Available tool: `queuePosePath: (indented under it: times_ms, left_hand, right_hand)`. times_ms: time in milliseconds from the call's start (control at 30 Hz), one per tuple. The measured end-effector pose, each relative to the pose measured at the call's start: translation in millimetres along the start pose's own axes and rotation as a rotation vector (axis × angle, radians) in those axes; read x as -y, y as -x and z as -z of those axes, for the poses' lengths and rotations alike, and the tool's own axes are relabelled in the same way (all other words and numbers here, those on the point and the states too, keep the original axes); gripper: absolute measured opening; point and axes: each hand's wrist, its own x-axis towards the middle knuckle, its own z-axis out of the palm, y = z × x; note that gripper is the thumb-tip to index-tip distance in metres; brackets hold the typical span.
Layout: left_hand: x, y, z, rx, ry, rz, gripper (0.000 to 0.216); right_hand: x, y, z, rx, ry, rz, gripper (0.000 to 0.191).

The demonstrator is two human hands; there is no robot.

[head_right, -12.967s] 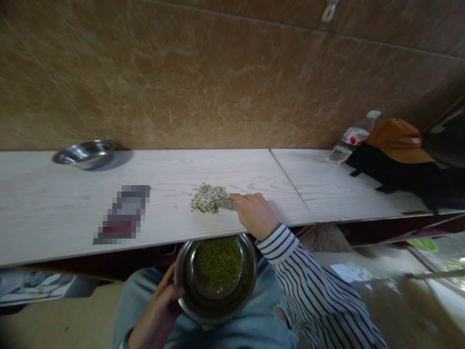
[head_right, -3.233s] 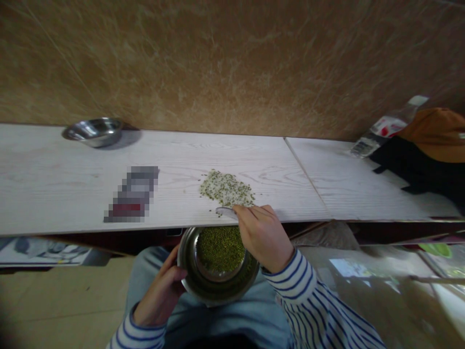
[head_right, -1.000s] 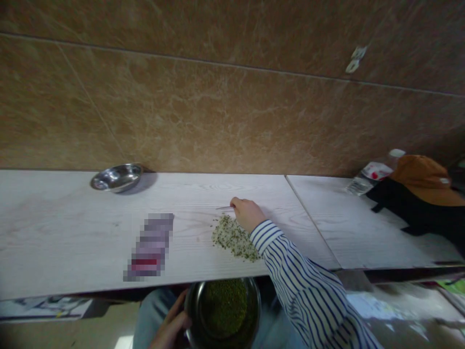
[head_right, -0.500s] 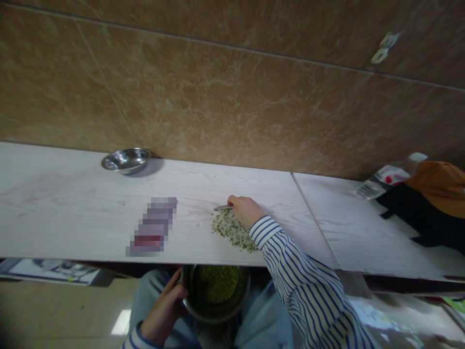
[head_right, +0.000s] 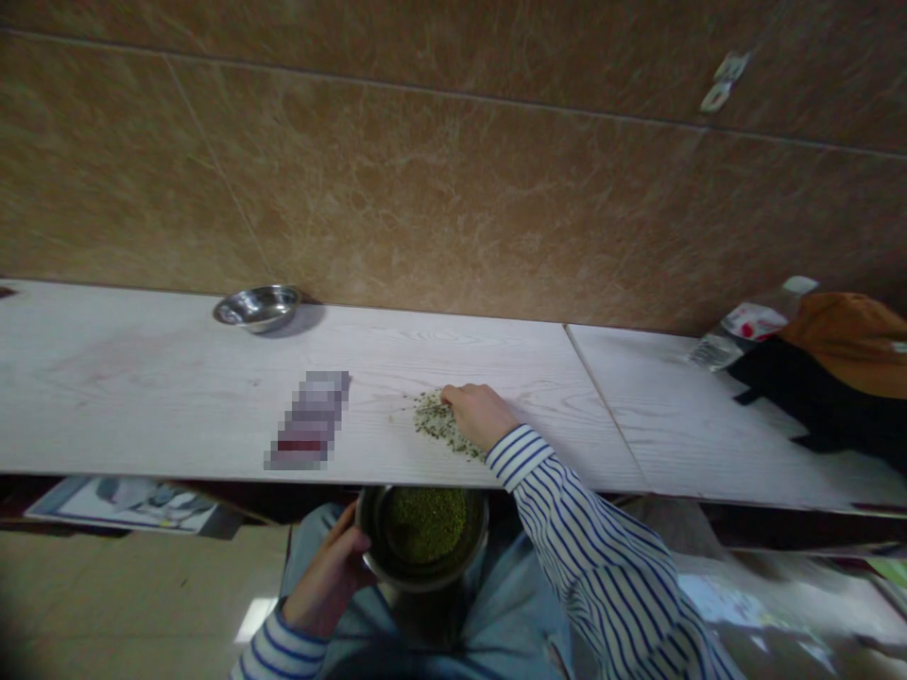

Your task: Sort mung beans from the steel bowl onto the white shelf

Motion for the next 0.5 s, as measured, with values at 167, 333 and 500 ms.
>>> queuePosePath:
  times_ms: [167,333,500]
  left_hand:
    - [1.3,1.9,0.9,0.003,-0.001,-0.007,0.055]
    - [3.4,5.9,-2.2,0.023,0.008,-0.014,0.05]
    - [3.4,13.0,-6.1,0.037,0.008,-0.035,0.046]
  right_hand:
    - [6.2,11.1,-2.1,0.001,0.019,-0.003,0.023]
    - [11.8,22.8,-3.2,-0.008,0.036,0.002,0.022]
    - [14.7,31.0,-6.4,-0.04,0.054,0.011,0.023]
